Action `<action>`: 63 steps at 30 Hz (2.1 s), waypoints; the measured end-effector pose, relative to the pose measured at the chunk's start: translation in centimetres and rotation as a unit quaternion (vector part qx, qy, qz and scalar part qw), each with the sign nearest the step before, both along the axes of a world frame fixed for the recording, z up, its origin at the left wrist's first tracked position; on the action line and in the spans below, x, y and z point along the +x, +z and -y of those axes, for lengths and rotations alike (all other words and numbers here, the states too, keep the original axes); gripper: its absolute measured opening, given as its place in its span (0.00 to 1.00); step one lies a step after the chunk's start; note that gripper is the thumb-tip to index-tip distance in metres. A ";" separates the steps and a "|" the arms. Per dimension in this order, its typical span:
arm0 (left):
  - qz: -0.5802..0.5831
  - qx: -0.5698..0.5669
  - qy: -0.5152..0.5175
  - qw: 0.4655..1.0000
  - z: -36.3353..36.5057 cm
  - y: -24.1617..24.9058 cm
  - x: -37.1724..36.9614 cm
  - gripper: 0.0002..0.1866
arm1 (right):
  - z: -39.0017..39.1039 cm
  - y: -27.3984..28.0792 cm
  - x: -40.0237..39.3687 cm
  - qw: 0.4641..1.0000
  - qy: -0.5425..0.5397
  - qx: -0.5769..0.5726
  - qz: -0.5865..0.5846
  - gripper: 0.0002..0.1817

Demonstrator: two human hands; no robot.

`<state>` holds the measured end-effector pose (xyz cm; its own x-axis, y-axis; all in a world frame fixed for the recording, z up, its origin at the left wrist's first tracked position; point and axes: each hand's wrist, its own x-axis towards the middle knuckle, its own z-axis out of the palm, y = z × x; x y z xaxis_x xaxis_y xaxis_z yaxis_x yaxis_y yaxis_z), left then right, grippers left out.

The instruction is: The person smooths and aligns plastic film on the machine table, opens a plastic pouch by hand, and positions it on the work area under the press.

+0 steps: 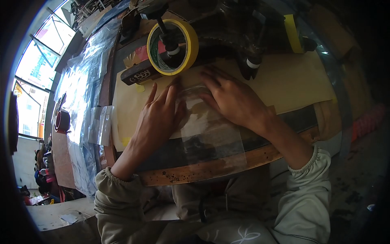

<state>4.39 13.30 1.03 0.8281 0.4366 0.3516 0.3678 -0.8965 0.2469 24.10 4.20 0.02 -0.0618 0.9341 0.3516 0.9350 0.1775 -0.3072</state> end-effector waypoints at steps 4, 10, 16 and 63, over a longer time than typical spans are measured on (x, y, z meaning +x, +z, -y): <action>0.007 0.005 0.001 1.000 -0.1 -0.1 0.0 0.16 | 0.0 0.0 -0.2 0.999 -0.005 0.032 0.012 0.23; 0.003 -0.013 0.006 1.000 0.1 0.1 -0.1 0.16 | 0.9 1.0 -1.2 0.994 0.010 0.100 0.031 0.18; 0.017 0.000 0.005 1.000 0.0 -0.4 -0.2 0.17 | 1.9 1.5 -2.4 0.986 0.020 0.161 0.024 0.13; 0.101 0.041 -0.179 0.978 3.1 0.7 -2.0 0.05 | 3.5 0.4 -3.2 0.982 0.072 0.170 0.032 0.09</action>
<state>2.36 10.17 1.75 0.8326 0.0946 0.5457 -0.0231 -0.9785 0.2049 20.90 0.68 0.46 -0.2180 0.7431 0.6326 0.9080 0.3921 -0.1477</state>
